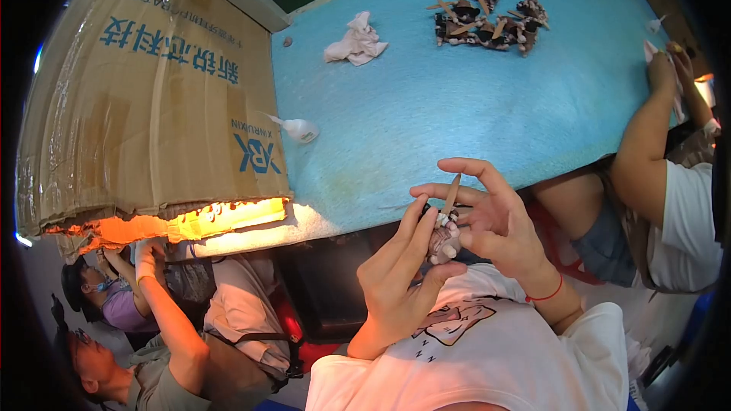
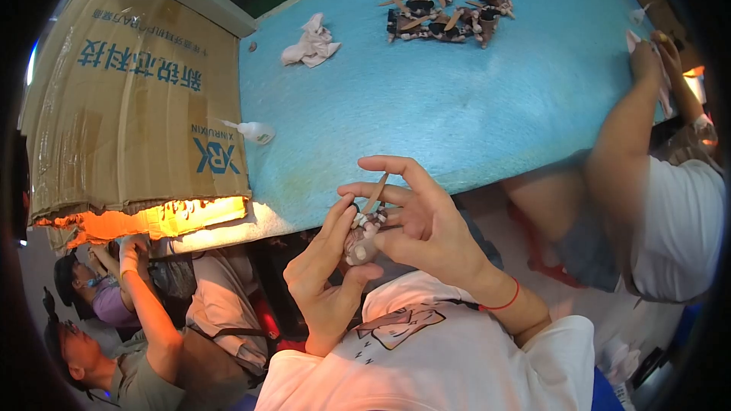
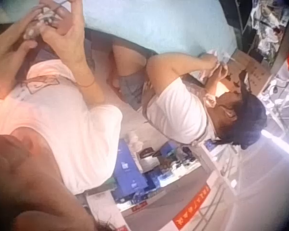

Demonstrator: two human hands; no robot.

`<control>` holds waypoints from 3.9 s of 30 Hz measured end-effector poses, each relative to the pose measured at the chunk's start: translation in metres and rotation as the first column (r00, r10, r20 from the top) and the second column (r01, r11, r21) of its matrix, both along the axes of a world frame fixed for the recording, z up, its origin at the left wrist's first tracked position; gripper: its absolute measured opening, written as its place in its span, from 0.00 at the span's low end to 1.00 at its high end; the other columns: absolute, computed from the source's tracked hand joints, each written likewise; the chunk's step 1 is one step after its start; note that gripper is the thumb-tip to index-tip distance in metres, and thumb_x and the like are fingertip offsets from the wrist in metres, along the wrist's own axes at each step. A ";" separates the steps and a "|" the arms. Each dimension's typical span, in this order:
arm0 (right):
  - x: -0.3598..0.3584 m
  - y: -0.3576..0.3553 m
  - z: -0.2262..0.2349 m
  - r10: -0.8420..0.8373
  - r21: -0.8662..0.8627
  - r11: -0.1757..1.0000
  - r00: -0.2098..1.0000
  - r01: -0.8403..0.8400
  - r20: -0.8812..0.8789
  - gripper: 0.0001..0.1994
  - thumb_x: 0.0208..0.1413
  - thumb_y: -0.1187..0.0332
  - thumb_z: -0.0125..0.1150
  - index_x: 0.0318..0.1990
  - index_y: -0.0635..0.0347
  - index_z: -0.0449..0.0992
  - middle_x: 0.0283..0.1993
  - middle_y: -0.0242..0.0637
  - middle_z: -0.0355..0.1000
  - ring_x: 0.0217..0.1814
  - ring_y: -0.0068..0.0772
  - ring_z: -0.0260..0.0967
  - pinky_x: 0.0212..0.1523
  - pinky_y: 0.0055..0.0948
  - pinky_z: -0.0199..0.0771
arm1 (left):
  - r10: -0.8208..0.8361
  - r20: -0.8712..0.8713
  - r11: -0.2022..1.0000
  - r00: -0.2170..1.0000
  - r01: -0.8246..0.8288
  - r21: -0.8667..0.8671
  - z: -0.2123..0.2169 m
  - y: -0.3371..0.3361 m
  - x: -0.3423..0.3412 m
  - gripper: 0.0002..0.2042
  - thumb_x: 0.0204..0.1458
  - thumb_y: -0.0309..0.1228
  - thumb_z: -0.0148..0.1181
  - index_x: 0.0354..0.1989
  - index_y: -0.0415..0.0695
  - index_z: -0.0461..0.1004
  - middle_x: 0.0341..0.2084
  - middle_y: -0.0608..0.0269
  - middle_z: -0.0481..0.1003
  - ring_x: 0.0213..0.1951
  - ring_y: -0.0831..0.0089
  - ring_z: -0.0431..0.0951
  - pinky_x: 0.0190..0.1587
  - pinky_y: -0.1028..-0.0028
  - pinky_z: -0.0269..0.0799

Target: The person assembles plastic figurine toy parts by applying liquid glue from a glue dispenser to join components at a manufacturing workbench.

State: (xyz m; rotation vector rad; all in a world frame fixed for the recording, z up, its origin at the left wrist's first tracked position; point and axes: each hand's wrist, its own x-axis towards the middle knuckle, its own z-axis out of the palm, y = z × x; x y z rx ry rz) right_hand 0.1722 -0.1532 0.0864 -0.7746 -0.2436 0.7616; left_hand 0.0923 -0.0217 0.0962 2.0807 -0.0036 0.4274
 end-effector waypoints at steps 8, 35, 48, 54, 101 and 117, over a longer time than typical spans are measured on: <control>-0.006 0.004 0.000 -0.036 0.008 0.999 0.996 0.036 0.086 0.32 0.43 0.86 0.47 0.59 0.64 0.49 0.58 0.53 0.56 0.51 0.29 0.64 0.48 0.28 0.70 | -0.004 0.023 0.999 1.000 0.005 -0.045 0.002 0.003 -0.002 0.24 0.33 0.20 0.65 0.45 0.30 0.70 0.46 0.38 0.68 0.37 0.62 0.76 0.35 0.75 0.72; -0.012 0.005 0.009 -0.039 -0.073 0.993 0.858 0.088 0.512 0.32 0.37 0.84 0.47 0.58 0.70 0.56 0.59 0.47 0.56 0.55 0.29 0.61 0.54 0.31 0.67 | 0.001 0.281 0.998 0.960 -0.018 0.059 -0.007 0.003 -0.009 0.28 0.22 0.16 0.57 0.43 0.30 0.72 0.48 0.34 0.66 0.30 0.61 0.72 0.33 0.73 0.70; -0.012 0.006 0.005 -0.083 -0.021 0.994 0.843 0.111 0.531 0.30 0.35 0.83 0.44 0.54 0.75 0.61 0.56 0.52 0.60 0.57 0.35 0.62 0.53 0.29 0.66 | -0.022 0.277 0.992 0.961 -0.012 0.122 -0.004 0.007 -0.007 0.28 0.23 0.20 0.66 0.42 0.29 0.72 0.46 0.33 0.66 0.29 0.61 0.72 0.31 0.73 0.70; -0.012 0.003 0.014 0.033 -0.074 0.997 0.938 -0.008 0.346 0.30 0.37 0.85 0.43 0.56 0.74 0.60 0.53 0.47 0.64 0.51 0.30 0.65 0.53 0.28 0.65 | -0.026 0.262 0.992 0.965 -0.008 0.126 -0.003 0.010 -0.011 0.26 0.26 0.25 0.68 0.40 0.31 0.73 0.43 0.33 0.68 0.28 0.62 0.74 0.30 0.74 0.71; -0.018 -0.012 0.037 0.319 -0.335 0.716 0.140 0.612 0.937 0.25 0.46 0.63 0.60 0.51 0.67 0.67 0.50 0.45 0.67 0.42 0.35 0.71 0.23 0.25 0.73 | -0.047 0.182 0.924 0.982 0.112 -0.367 -0.018 -0.001 -0.022 0.23 0.54 0.40 0.50 0.50 0.30 0.65 0.51 0.40 0.64 0.36 0.67 0.75 0.30 0.78 0.73; -0.021 -0.008 0.018 -0.040 -0.161 0.843 0.359 0.513 0.933 0.28 0.28 0.73 0.72 0.44 0.66 0.71 0.39 0.45 0.72 0.40 0.43 0.72 0.38 0.31 0.73 | -0.255 0.147 -0.047 0.956 0.140 -0.989 -0.027 -0.002 -0.026 0.27 0.57 0.46 0.39 0.49 0.29 0.64 0.50 0.44 0.63 0.42 0.59 0.72 0.27 0.66 0.77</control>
